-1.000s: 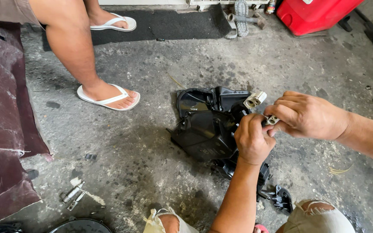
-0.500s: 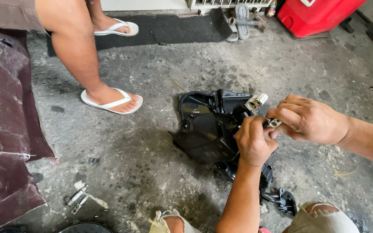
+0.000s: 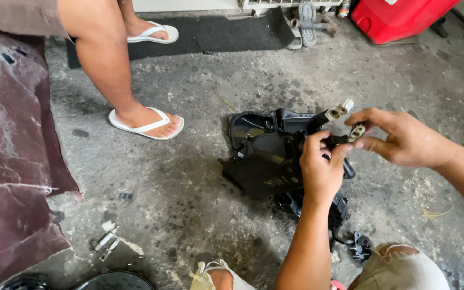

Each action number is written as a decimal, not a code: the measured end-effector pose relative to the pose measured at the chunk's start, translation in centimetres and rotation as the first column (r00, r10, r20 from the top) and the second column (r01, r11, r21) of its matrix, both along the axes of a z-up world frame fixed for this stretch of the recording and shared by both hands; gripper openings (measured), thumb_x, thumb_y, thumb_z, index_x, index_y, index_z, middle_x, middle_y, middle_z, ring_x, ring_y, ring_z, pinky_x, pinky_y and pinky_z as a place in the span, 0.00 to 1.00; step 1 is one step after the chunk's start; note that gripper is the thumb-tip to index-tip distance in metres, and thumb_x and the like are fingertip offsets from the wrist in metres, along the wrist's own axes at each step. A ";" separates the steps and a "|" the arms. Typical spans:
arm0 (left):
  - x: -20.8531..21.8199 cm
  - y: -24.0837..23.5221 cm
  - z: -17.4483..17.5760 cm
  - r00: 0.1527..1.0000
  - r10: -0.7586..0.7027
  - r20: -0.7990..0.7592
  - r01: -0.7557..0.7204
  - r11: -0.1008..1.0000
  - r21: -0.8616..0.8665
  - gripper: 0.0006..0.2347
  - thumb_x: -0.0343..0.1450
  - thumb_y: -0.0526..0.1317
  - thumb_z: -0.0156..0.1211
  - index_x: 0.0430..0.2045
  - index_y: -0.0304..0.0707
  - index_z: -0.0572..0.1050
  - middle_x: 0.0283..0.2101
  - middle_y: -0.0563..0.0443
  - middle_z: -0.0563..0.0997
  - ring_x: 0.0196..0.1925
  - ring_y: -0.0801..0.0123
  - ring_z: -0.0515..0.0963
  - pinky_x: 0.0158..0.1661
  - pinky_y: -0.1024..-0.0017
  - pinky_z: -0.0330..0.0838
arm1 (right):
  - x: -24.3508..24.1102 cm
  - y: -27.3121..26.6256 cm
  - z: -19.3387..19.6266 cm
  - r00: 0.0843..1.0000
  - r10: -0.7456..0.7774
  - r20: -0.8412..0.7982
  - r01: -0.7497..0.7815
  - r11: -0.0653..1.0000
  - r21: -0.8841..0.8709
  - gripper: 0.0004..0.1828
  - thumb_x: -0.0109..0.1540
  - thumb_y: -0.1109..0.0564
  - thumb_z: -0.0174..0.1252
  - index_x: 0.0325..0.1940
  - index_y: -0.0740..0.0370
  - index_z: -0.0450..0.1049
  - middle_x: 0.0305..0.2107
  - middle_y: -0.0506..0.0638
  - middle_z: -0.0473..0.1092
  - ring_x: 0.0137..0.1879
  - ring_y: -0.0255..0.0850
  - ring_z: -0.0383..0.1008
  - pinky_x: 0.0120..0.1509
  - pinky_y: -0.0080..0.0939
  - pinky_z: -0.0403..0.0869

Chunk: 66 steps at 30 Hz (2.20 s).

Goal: The person sits on the floor and manipulates a black motorcycle part, connecting and disconnecting white plastic connectors. They then stand, walk to a tool rack, pick up a wrench, and return to the part to tighten a fitting.

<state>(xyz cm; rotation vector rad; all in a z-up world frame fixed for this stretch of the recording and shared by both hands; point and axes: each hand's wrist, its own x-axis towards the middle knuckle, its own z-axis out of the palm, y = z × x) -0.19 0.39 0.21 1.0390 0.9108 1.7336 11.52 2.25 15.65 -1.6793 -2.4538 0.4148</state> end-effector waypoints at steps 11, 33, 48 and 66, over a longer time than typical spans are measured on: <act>2.0 1.6 -3.3 0.923 -0.269 0.274 0.272 0.962 0.028 0.16 0.74 0.29 0.61 0.57 0.25 0.70 0.51 0.38 0.80 0.54 0.63 0.81 0.54 0.70 0.76 | 3.4 -0.2 -5.9 0.826 -0.157 -0.542 0.188 0.982 0.002 0.26 0.63 0.65 0.60 0.67 0.65 0.67 0.44 0.49 0.74 0.52 0.34 0.73 0.58 0.37 0.73; -2.1 -0.6 2.9 0.986 0.074 -0.152 -0.048 0.985 0.164 0.09 0.73 0.35 0.63 0.44 0.31 0.80 0.48 0.40 0.84 0.47 0.56 0.86 0.46 0.67 0.80 | 1.0 -2.1 -4.6 0.897 -0.016 -0.442 0.083 0.988 0.134 0.21 0.64 0.66 0.57 0.63 0.64 0.71 0.55 0.51 0.73 0.61 0.36 0.72 0.65 0.38 0.72; 0.3 1.2 0.4 0.934 -0.047 0.353 0.126 0.971 -0.205 0.08 0.73 0.32 0.54 0.40 0.23 0.76 0.37 0.38 0.85 0.34 0.67 0.84 0.30 0.69 0.79 | -1.6 -4.5 -9.8 0.881 -0.434 -0.190 0.453 0.888 0.073 0.14 0.64 0.57 0.62 0.50 0.65 0.72 0.40 0.56 0.76 0.45 0.48 0.79 0.51 0.46 0.76; 1.4 -0.1 -1.6 0.832 -0.138 0.537 0.203 0.977 -0.064 0.11 0.76 0.31 0.43 0.45 0.26 0.75 0.43 0.39 0.83 0.43 0.64 0.83 0.49 0.69 0.78 | -0.7 -4.4 -16.7 0.671 -0.304 -0.677 0.458 0.887 0.056 0.05 0.69 0.62 0.55 0.46 0.66 0.68 0.33 0.47 0.70 0.40 0.31 0.66 0.45 0.35 0.70</act>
